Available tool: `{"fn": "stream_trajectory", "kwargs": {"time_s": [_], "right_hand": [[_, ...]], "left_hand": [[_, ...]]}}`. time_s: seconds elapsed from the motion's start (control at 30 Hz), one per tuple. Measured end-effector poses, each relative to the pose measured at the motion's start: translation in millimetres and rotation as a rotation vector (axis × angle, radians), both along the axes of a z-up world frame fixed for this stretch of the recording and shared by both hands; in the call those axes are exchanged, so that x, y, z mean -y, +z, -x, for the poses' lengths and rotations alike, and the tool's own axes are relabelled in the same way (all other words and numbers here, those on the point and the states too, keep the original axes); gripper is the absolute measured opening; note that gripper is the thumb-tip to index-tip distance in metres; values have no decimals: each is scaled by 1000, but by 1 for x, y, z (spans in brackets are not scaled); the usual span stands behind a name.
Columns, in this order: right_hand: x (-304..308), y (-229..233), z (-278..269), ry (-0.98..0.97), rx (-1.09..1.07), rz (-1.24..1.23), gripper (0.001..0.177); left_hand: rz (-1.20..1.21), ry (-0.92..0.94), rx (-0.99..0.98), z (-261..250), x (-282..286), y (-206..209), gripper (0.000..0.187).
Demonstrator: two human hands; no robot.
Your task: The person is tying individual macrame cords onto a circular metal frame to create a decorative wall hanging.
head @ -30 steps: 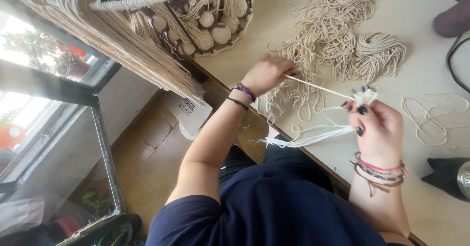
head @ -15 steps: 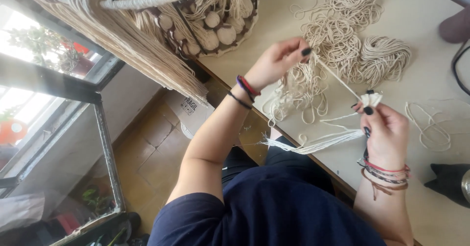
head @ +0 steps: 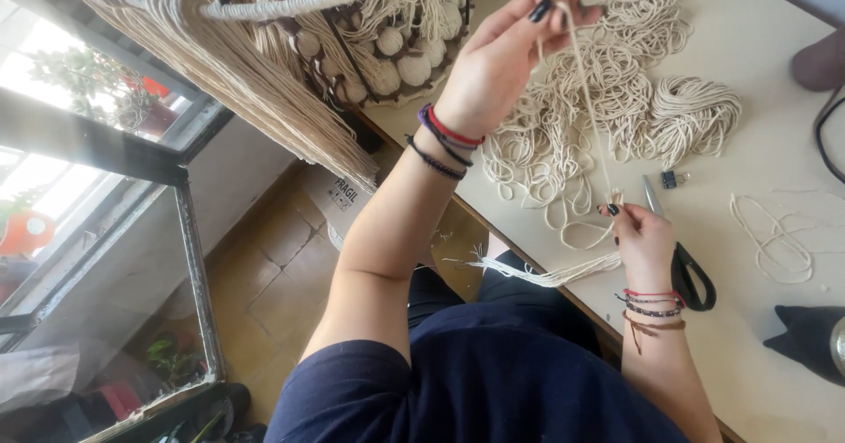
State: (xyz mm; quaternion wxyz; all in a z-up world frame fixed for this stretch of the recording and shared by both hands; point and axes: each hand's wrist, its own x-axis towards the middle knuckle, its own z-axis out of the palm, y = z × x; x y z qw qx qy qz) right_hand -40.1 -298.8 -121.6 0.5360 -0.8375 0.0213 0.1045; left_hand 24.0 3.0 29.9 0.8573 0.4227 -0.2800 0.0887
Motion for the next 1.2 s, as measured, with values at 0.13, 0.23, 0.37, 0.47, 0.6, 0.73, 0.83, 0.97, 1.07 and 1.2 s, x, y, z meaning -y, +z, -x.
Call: {"fn": "stream_trajectory", "kwargs": {"time_s": [0.13,0.23,0.37,0.47,0.6,0.73,0.83,0.97,1.07,1.2], "right_hand": [[-1,5,4,-23,34,-124,17],[-7,26,13,14,133,-358,28],[-20,63,26,81,417,-320,8],[-33,78,35,118,485,-390,9],[-53,76,46,173,318,-797,19],[-70,32,38,189,272,-882,17],[-80,37,41,191,184,-941,15],[-88,39,43,244,223,-823,26],[-91,23,38,254,225,-824,33],[-99,17,40,370,206,-751,25]], "left_hand": [[-4,-167,43,44,0,16,23],[-205,-27,-73,88,-6,16,16],[-814,193,-78,146,-18,31,14],[-1199,318,-96,168,-18,31,29],[-1630,665,127,167,6,-6,66],[-984,449,83,148,36,-33,46],[-846,439,54,142,45,-37,44],[-676,308,-14,149,46,-30,30],[-583,270,-100,152,46,-27,30],[-420,199,-318,156,44,-36,32]]}}
